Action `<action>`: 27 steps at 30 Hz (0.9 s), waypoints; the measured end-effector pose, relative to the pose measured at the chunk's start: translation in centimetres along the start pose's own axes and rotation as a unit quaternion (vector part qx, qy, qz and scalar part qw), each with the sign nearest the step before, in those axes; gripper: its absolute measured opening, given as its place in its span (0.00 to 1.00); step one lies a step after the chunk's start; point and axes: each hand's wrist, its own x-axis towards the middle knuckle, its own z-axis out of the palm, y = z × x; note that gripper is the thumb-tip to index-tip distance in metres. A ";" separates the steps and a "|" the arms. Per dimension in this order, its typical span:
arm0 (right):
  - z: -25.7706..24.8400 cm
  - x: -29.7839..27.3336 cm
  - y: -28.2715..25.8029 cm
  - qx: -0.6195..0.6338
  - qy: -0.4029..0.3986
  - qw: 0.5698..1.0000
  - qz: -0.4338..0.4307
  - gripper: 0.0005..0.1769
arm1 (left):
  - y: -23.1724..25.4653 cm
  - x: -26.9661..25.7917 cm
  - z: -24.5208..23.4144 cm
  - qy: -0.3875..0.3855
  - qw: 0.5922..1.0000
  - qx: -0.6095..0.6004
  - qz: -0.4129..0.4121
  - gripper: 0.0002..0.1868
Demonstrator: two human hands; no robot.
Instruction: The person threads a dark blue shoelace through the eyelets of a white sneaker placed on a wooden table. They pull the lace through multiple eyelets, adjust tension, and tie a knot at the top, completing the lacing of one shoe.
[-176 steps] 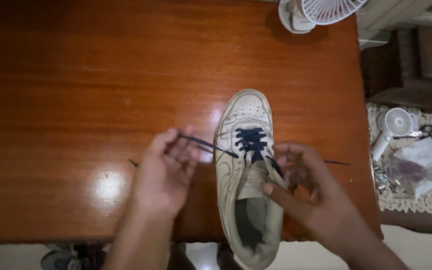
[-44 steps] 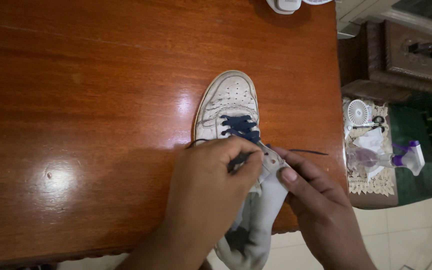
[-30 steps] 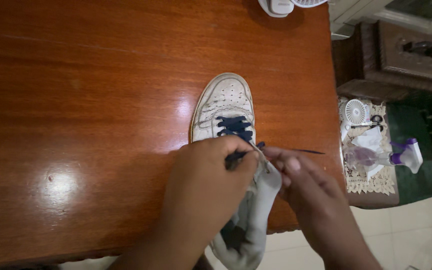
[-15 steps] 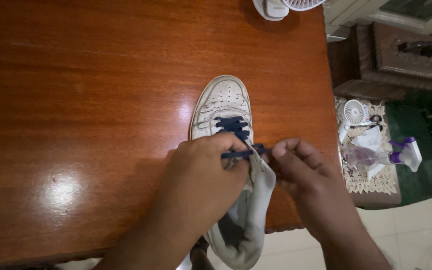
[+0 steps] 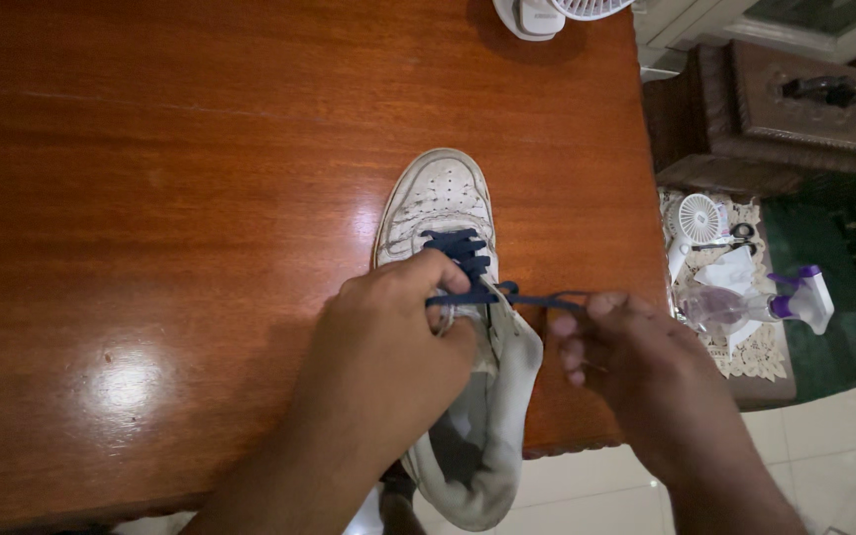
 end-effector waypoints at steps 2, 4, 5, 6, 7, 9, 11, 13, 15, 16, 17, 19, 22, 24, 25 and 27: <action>-0.7 0.4 0.0 0.002 0.008 1.000 0.013 0.13 | 0.0 0.1 0.0 0.012 1.000 0.003 0.009 0.16; -1.5 0.4 0.1 0.014 0.012 1.000 0.020 0.13 | 0.0 0.1 0.0 0.005 1.000 0.001 0.007 0.17; -1.8 0.4 0.1 0.025 0.012 0.999 0.021 0.12 | -0.1 0.1 0.0 0.001 1.000 0.001 0.005 0.17; -2.2 0.4 0.2 0.037 0.013 0.999 0.022 0.12 | -0.2 0.1 0.0 -0.004 1.000 0.008 0.002 0.17; -2.6 0.4 0.2 0.029 0.015 0.999 0.023 0.13 | -0.3 0.1 0.0 -0.009 1.000 0.015 -0.002 0.17; -3.3 0.4 0.3 0.013 0.021 0.999 0.026 0.14 | -0.6 0.1 0.1 0.002 1.000 0.018 0.022 0.16; -4.0 0.3 0.4 0.010 0.052 0.998 0.041 0.13 | -0.9 0.0 0.3 0.034 0.996 0.011 0.077 0.14; -4.8 0.3 0.7 0.005 0.069 0.996 0.052 0.13 | -1.1 0.0 0.5 0.033 0.997 0.015 0.072 0.15; -5.8 0.4 0.9 -0.002 0.072 0.995 0.062 0.13 | -1.2 0.0 0.6 0.033 0.996 0.022 0.082 0.17; -6.3 0.5 1.1 -0.003 0.074 0.995 0.067 0.14 | -1.3 0.0 0.6 0.034 0.995 0.026 0.094 0.19; -6.8 0.6 1.2 -0.003 0.076 0.994 0.073 0.14 | -1.2 0.0 0.6 0.035 0.993 0.031 0.106 0.20; -7.8 0.7 1.5 0.003 0.069 0.995 0.075 0.15 | -1.2 0.0 0.6 0.037 0.993 0.044 0.104 0.24; -8.8 0.9 2.0 0.002 0.079 0.994 0.078 0.16 | -1.0 -0.1 0.5 0.061 0.986 0.073 0.134 0.24; -9.3 0.9 2.1 -0.030 0.128 0.987 0.097 0.13 | -0.8 0.0 0.4 0.073 0.981 0.093 0.153 0.24; -9.5 0.9 2.1 -0.022 0.120 0.988 0.092 0.13 | -0.8 0.0 0.4 0.073 0.980 0.102 0.156 0.25; -9.8 0.9 2.1 -0.005 0.103 0.991 0.082 0.15 | -0.8 0.0 0.4 0.069 0.978 0.107 0.167 0.25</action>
